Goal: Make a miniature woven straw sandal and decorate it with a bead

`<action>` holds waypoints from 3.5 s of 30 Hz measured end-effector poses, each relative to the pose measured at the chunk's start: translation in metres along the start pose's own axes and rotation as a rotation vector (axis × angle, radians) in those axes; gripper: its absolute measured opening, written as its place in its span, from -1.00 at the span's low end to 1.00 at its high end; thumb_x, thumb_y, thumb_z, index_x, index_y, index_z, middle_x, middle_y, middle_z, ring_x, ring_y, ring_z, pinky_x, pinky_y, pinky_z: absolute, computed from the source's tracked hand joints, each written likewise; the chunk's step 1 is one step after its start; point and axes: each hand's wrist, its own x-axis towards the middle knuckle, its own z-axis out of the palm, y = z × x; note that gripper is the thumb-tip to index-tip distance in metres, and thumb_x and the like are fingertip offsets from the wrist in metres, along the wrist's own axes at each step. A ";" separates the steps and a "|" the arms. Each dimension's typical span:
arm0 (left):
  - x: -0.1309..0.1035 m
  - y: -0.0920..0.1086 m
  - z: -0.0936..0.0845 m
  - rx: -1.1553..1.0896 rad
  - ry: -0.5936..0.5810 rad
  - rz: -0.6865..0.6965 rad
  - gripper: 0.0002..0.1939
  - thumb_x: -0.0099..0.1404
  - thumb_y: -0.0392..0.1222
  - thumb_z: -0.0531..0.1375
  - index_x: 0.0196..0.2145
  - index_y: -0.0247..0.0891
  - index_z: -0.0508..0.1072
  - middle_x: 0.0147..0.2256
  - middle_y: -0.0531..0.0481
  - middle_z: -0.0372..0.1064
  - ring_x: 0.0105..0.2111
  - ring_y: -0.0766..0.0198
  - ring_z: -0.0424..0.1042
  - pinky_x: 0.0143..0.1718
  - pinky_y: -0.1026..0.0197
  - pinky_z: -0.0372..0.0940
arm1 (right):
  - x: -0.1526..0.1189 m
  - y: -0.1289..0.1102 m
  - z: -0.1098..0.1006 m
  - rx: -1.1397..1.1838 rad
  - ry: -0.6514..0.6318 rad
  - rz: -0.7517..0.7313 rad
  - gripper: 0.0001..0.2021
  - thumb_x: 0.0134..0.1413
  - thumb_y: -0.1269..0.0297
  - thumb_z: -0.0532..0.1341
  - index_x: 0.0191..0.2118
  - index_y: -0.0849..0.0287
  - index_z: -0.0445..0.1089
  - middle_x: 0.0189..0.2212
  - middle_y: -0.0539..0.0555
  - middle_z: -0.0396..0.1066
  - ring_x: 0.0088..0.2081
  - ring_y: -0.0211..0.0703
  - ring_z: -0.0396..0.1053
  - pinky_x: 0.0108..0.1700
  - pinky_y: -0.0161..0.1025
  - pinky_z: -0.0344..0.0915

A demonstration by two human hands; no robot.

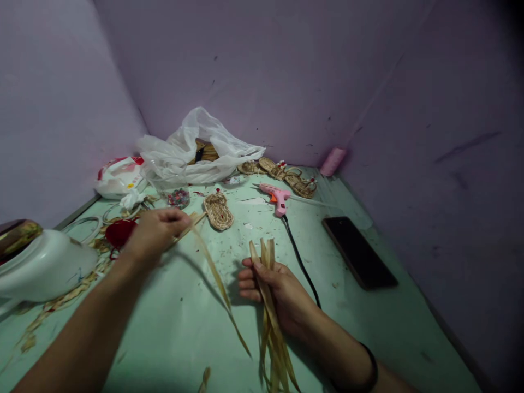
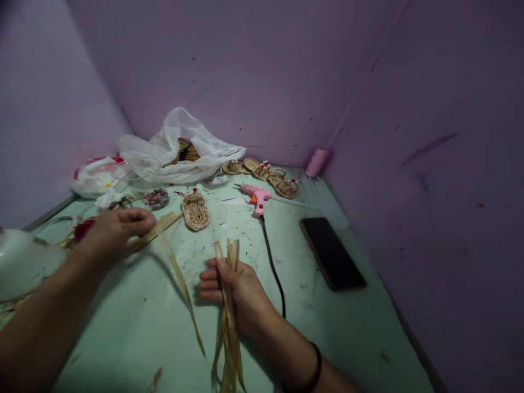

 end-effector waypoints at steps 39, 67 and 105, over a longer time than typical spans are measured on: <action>-0.047 0.012 0.059 -0.459 -0.578 -0.313 -0.72 -0.16 -0.26 0.28 -0.41 -0.41 0.43 -0.74 0.10 0.30 -0.75 0.44 0.21 -0.70 0.38 0.06 | -0.005 0.005 0.004 -0.224 -0.168 0.051 -0.57 -0.10 0.00 0.25 -0.36 0.38 0.43 -0.56 0.08 0.40 -0.65 -0.38 0.30 -0.58 -0.41 0.25; -0.048 0.013 0.060 -0.358 -0.601 -0.148 -0.85 -0.08 -0.20 0.23 -0.59 -0.36 0.36 -0.75 0.14 0.20 -0.72 0.46 0.14 -0.68 0.38 0.04 | 0.001 0.010 -0.008 -0.151 -0.378 0.172 -0.60 -0.11 0.02 0.27 -0.30 0.31 0.30 -0.58 0.07 0.42 -0.57 -0.28 0.39 -0.49 -0.35 0.33; -0.050 0.014 0.054 -0.210 -0.626 0.211 -0.87 0.08 -0.29 0.14 -0.48 -0.34 0.50 -0.58 0.04 0.31 -0.56 0.35 0.31 -0.46 0.29 0.19 | -0.009 -0.013 -0.007 -0.250 -0.267 0.197 -0.72 -0.04 0.13 0.20 -0.37 0.31 0.38 -0.70 -0.15 0.07 -0.74 -0.50 -0.17 -0.78 -0.52 -0.24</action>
